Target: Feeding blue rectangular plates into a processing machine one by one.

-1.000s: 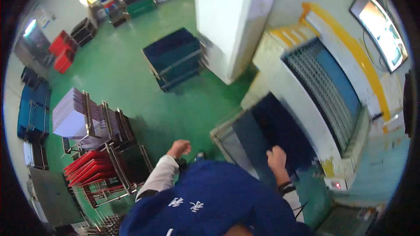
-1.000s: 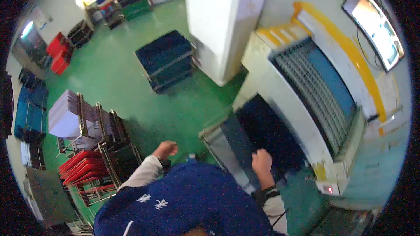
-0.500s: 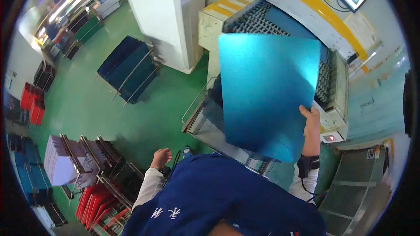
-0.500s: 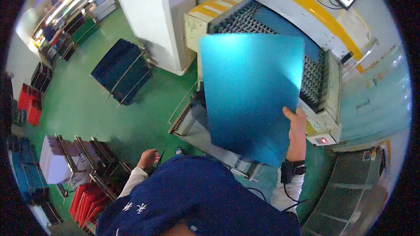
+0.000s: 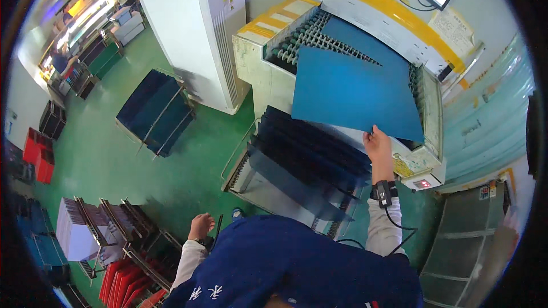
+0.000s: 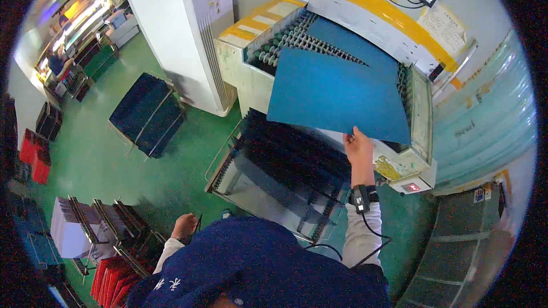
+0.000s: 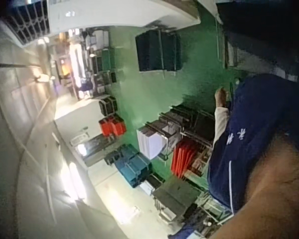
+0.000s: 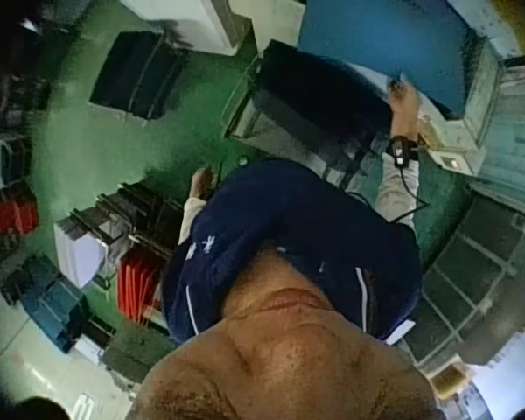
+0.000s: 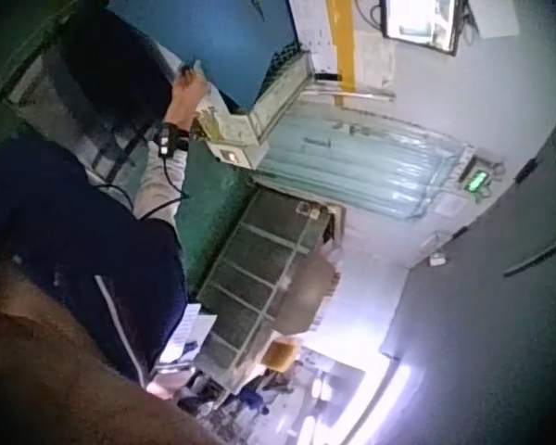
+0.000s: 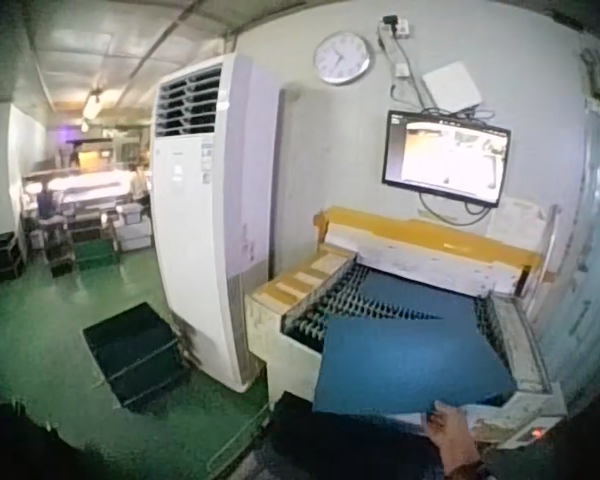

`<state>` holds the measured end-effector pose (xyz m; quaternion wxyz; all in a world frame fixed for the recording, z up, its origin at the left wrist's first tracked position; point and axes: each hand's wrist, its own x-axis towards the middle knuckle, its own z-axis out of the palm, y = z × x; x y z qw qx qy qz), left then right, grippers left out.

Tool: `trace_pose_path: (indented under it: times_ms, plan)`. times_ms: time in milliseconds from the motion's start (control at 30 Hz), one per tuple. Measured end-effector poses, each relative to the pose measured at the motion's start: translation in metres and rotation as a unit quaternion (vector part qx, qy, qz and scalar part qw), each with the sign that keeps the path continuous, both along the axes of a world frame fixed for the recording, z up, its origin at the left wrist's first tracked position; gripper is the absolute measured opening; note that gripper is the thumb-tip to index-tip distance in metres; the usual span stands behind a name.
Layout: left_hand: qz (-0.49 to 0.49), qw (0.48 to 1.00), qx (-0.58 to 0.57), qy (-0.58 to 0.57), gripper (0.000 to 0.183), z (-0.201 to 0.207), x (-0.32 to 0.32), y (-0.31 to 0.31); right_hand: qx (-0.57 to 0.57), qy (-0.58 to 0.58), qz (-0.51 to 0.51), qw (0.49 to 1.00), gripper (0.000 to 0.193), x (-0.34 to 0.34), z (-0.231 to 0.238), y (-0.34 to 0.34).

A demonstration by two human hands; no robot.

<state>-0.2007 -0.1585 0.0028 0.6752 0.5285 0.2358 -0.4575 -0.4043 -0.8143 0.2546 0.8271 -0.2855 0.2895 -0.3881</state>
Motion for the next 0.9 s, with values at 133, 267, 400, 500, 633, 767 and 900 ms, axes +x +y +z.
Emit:
trace_pose_path:
  times_ms: [133,267,400,500,633,767,900]
  plan:
    - [-0.072,0.982,0.025,-0.170,0.018,-0.042,-0.008,0.028,0.073,0.013,-0.057,0.996,0.016,0.041,-0.002,-0.008]
    - [0.037,0.999,-0.008,-0.036,0.016,0.000,-0.017,0.008,0.079,0.052,0.021,0.995,0.018,0.052,-0.008,-0.010]
    - [0.081,0.997,0.005,0.002,0.015,0.000,-0.026,0.009,0.109,0.089,0.077,0.987,0.026,0.064,-0.017,-0.004]
    - [0.076,0.997,0.005,0.001,0.015,0.006,-0.030,0.012,0.116,0.089,0.126,0.981,0.029,0.066,-0.019,-0.009]
    - [0.068,0.995,0.073,0.010,0.015,0.009,-0.027,0.001,0.100,0.048,0.094,0.989,0.029,0.071,-0.027,-0.016]
    - [-0.026,0.989,0.059,-0.131,0.016,-0.030,-0.031,0.026,0.104,0.031,0.069,0.992,0.029,0.085,-0.019,-0.013]
    - [-0.015,0.985,0.010,-0.171,0.015,-0.037,-0.034,0.026,0.111,0.044,0.046,0.992,0.029,0.087,-0.018,-0.010]
